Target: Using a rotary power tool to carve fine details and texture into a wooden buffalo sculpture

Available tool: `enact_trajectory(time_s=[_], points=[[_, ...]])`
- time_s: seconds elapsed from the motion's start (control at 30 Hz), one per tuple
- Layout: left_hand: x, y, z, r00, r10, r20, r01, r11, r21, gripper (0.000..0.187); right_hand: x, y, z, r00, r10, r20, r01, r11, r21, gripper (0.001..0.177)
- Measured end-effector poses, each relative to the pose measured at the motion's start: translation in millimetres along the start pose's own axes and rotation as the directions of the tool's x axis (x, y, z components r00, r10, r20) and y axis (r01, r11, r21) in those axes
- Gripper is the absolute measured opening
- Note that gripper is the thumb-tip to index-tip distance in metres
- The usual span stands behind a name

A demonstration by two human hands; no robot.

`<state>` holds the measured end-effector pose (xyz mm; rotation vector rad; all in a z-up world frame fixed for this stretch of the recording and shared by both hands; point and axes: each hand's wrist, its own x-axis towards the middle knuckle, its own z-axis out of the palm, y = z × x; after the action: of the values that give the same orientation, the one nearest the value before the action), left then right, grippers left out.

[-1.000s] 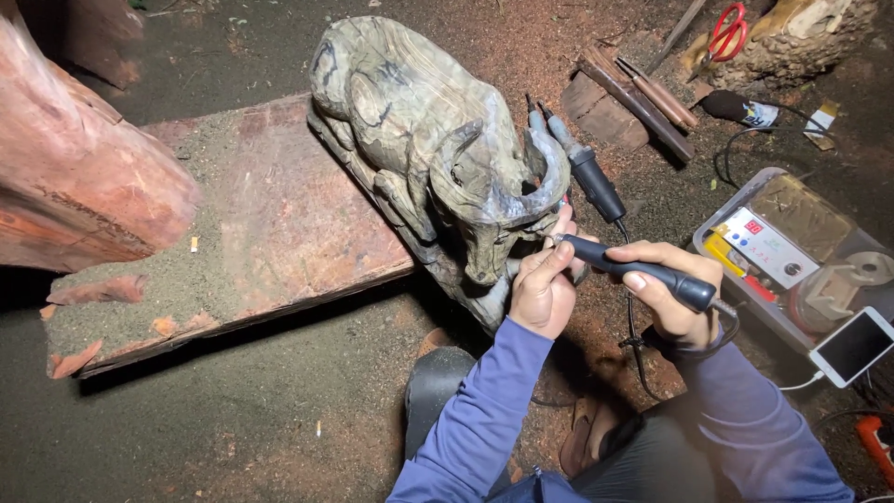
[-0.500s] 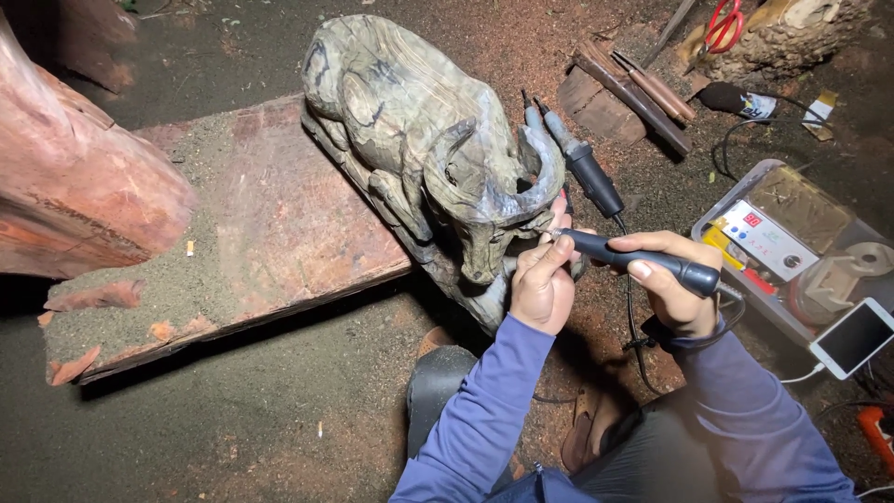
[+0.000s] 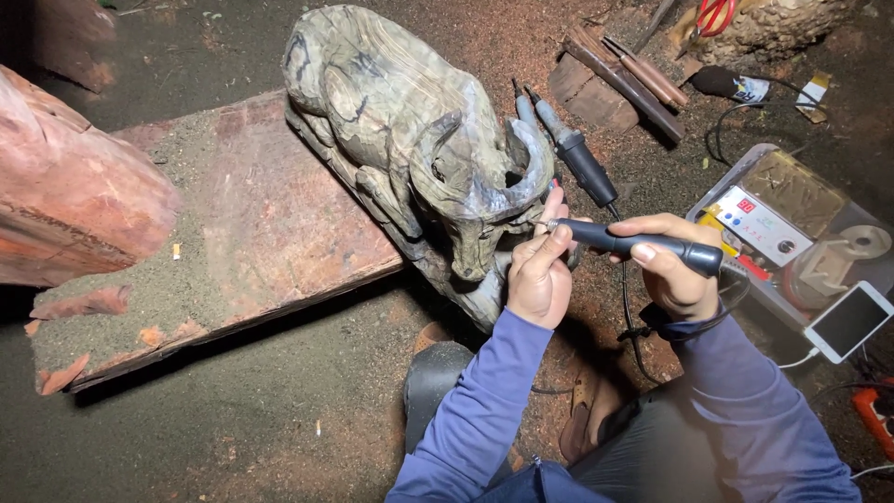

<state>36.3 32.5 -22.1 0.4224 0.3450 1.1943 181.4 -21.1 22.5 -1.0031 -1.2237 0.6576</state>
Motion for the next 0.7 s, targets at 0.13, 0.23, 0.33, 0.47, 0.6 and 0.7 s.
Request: enact_trajectory(time_s=[0.13,0.23,0.33,0.47,0.6,0.7], points=[[-6,7,7,0.997,-0.051,0.051,0.052,0.998,-0.021,0.025,-4,-13,-3,0.999,0.038,-0.010,-0.037,0.996,0.084,0.033],[-10,9,4,0.990,-0.087,0.114,0.095,0.994,-0.059,0.031,-7,-19,-8,0.992,0.125,0.026,-0.125,0.992,0.013,0.034],[-9,12,-2,0.987,-0.094,0.133,0.104,0.992,-0.067,0.038,-8,-20,-2,0.988,0.151,0.045,-0.147,0.986,-0.076,0.034],[-7,19,0,0.983,-0.117,0.143,0.131,0.988,-0.086,0.057,-6,-22,3,0.985,0.162,0.052,-0.157,0.984,-0.088,0.034],[-4,17,0,0.982,-0.116,0.148,0.124,0.991,-0.049,0.055,-5,-26,5,0.983,0.180,0.027,-0.177,0.981,-0.080,0.034],[-4,13,-2,0.983,-0.078,0.166,0.096,0.990,-0.104,0.033,-5,-28,5,0.985,0.173,0.018,-0.170,0.981,-0.096,0.034]])
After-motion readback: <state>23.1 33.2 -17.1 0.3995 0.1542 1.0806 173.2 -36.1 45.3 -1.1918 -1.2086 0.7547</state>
